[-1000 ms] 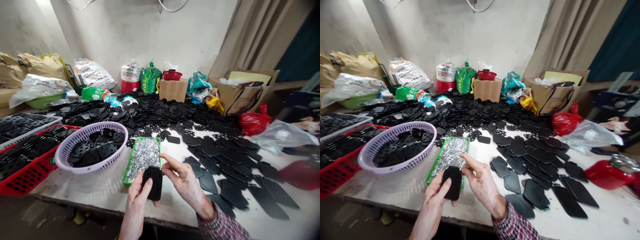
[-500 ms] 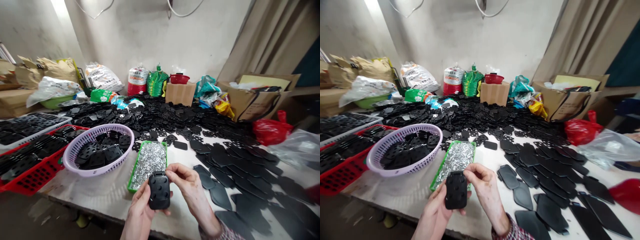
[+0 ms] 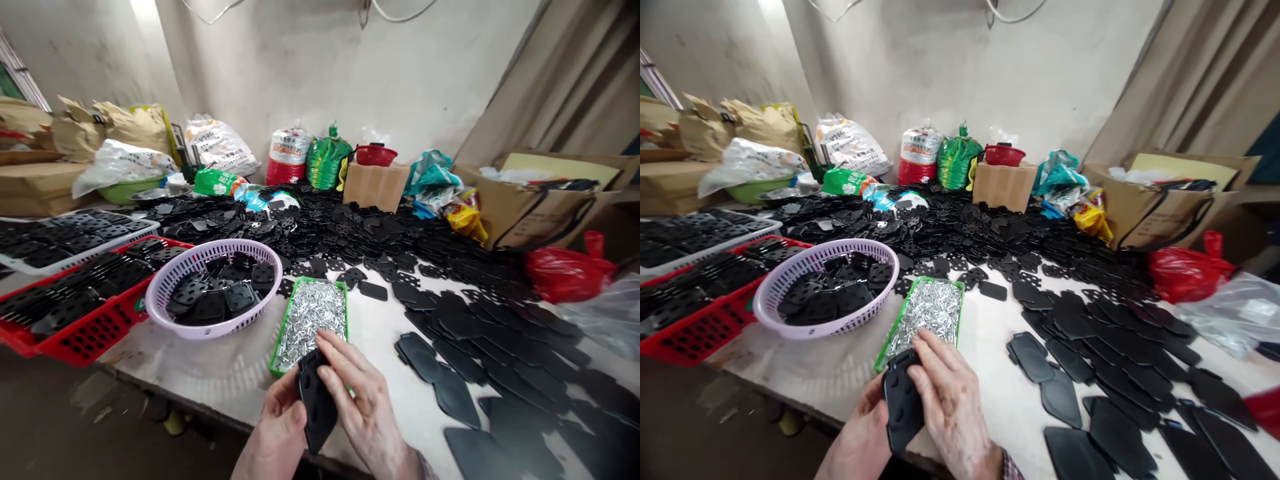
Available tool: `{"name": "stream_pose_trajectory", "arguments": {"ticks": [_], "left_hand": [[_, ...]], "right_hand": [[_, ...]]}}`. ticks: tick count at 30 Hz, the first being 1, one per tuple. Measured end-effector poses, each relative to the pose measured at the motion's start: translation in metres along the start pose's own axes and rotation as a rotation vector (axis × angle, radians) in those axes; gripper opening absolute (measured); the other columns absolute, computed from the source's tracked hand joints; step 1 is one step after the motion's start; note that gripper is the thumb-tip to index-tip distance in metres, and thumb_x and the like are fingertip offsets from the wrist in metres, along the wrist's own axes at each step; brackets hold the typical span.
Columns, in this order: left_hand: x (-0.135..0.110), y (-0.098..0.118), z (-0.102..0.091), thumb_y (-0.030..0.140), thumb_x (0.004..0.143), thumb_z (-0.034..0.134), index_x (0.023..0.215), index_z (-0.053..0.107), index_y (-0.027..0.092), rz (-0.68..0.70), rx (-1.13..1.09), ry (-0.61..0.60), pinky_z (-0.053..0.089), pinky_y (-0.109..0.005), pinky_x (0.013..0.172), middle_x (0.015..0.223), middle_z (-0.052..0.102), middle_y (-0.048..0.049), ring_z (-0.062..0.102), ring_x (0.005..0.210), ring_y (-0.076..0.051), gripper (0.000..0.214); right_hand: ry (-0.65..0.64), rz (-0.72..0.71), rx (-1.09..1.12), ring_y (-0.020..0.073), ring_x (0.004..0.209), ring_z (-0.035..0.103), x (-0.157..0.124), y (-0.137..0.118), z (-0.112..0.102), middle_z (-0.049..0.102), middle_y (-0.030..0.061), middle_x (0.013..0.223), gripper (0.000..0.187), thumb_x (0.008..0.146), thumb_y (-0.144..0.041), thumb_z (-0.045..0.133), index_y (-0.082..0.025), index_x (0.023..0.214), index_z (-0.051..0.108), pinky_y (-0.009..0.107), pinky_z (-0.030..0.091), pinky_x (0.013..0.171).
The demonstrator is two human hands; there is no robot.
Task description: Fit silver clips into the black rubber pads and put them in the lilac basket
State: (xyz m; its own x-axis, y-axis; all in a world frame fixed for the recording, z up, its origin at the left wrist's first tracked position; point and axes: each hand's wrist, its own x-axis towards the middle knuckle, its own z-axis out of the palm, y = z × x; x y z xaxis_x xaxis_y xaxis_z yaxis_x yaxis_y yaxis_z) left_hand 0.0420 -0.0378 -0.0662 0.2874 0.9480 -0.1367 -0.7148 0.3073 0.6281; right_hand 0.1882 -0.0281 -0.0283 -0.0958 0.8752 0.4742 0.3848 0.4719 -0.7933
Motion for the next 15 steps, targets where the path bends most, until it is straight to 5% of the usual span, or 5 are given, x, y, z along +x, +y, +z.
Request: {"name": "stream_pose_trajectory", "arguments": {"ticks": [3, 6, 10, 15], "left_hand": [[-0.003, 0.005, -0.011, 0.041, 0.067, 0.083, 0.098, 0.077, 0.03, 0.043, -0.018, 0.051, 0.047, -0.047, 0.102, 0.111, 0.075, -0.0066, 0.064, 0.113, -0.031, 0.034], [-0.003, 0.014, -0.015, 0.042, 0.062, 0.086, 0.097, 0.078, 0.031, 0.06, -0.097, 0.085, 0.047, -0.048, 0.102, 0.112, 0.075, -0.0046, 0.068, 0.103, -0.029, 0.037], [0.0, 0.027, -0.012, 0.041, 0.059, 0.088, 0.099, 0.078, 0.034, 0.108, -0.123, 0.09, 0.054, -0.04, 0.092, 0.119, 0.073, -0.002, 0.071, 0.093, -0.025, 0.043], [0.005, 0.033, -0.007, 0.035, 0.069, 0.083, 0.114, 0.073, 0.034, 0.186, -0.027, -0.001, 0.051, -0.036, 0.095, 0.119, 0.072, -0.0036, 0.067, 0.102, -0.024, 0.046]], "right_hand": [[-0.049, 0.043, 0.074, 0.0259, 0.116, 0.058, 0.014, 0.003, 0.001, 0.06, 0.0046, 0.132, 0.039, 0.099, -0.034, 0.058, -0.029, 0.138, 0.057, 0.037, 0.049, 0.101], [-0.06, 0.059, 0.015, 0.0244, 0.099, 0.064, 0.035, 0.011, -0.006, 0.069, 0.0062, 0.112, 0.025, 0.1, -0.032, 0.056, -0.023, 0.12, 0.068, 0.035, 0.053, 0.087], [-0.246, 0.036, -0.522, 0.0231, 0.082, 0.062, 0.056, 0.026, -0.005, 0.069, 0.0054, 0.086, 0.019, 0.096, -0.014, 0.058, -0.019, 0.084, 0.072, 0.033, 0.048, 0.075], [-0.417, -0.021, -0.881, 0.0229, 0.081, 0.057, 0.059, 0.031, 0.013, 0.065, 0.0049, 0.084, 0.018, 0.093, -0.011, 0.061, -0.019, 0.077, 0.068, 0.032, 0.042, 0.074]]}}
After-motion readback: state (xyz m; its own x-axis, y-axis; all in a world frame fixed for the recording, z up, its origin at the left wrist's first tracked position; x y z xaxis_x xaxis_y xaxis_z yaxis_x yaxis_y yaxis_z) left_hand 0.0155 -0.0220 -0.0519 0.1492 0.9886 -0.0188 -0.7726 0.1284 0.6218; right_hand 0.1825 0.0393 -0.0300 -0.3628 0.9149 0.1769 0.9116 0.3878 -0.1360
